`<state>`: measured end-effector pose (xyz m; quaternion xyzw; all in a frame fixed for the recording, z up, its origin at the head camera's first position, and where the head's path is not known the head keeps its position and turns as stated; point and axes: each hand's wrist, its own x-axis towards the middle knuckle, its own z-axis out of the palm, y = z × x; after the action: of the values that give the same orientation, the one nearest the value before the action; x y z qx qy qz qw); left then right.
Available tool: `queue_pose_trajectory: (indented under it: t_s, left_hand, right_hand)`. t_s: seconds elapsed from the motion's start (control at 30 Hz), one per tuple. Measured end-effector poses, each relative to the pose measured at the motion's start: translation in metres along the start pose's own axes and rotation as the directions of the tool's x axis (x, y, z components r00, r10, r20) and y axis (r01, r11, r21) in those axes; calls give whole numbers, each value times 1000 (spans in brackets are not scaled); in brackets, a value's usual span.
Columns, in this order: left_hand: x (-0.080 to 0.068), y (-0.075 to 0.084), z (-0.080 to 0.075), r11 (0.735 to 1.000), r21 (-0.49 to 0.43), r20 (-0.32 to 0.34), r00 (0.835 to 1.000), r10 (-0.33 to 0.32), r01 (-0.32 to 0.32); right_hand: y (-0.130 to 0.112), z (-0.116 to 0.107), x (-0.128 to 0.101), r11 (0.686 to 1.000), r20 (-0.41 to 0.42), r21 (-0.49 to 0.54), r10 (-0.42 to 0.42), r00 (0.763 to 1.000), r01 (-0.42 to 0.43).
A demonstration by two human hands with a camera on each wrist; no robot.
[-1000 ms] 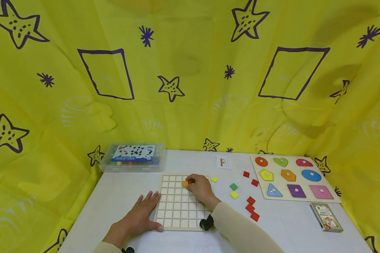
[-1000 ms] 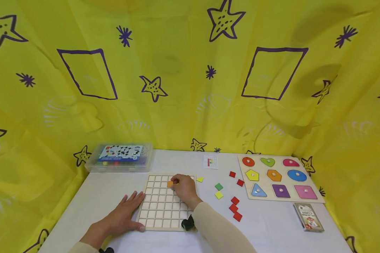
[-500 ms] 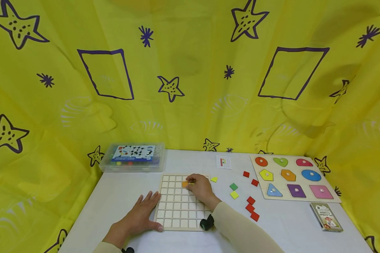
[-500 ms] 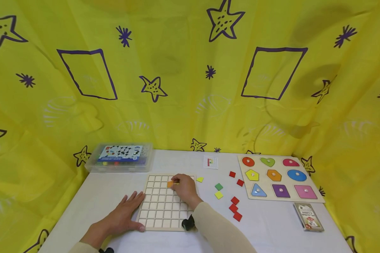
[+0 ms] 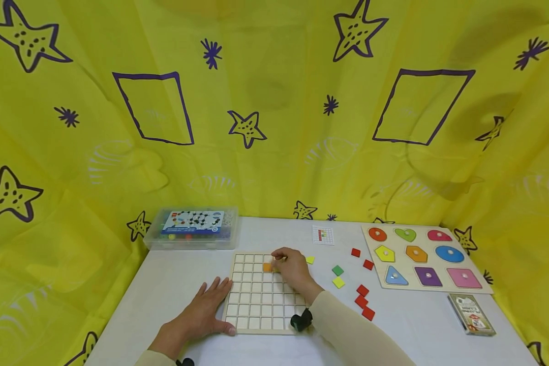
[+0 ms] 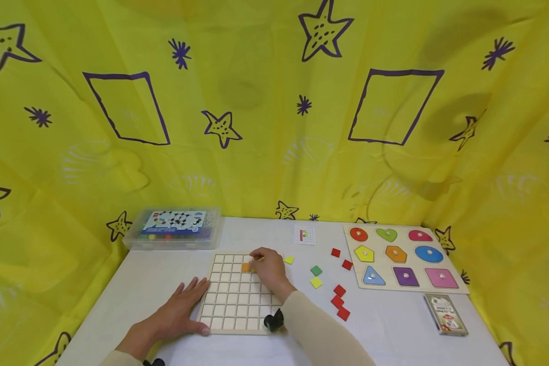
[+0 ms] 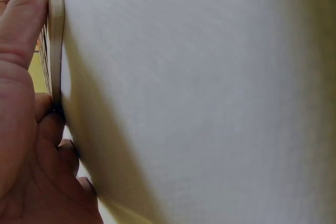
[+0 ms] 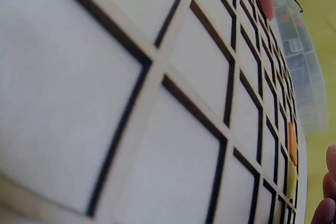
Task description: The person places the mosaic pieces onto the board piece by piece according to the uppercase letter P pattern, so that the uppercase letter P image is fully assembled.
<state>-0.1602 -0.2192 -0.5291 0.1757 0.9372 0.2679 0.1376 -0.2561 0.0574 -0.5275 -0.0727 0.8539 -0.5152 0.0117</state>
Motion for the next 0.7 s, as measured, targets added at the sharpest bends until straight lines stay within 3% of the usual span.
queue_pose_trajectory:
  t_s: [0.27, 0.7]
  left_hand:
    - [0, 0, 0, 1000, 0, -2, 1000, -1, 1]
    - [-1, 3, -2, 1000, -8, 10, 1000, -21, 21]
  right_hand:
    - [-5, -21, -3, 998, -59, 60, -14, 998, 17]
    - [10, -71, -15, 999, -167, 23, 40, 985, -37]
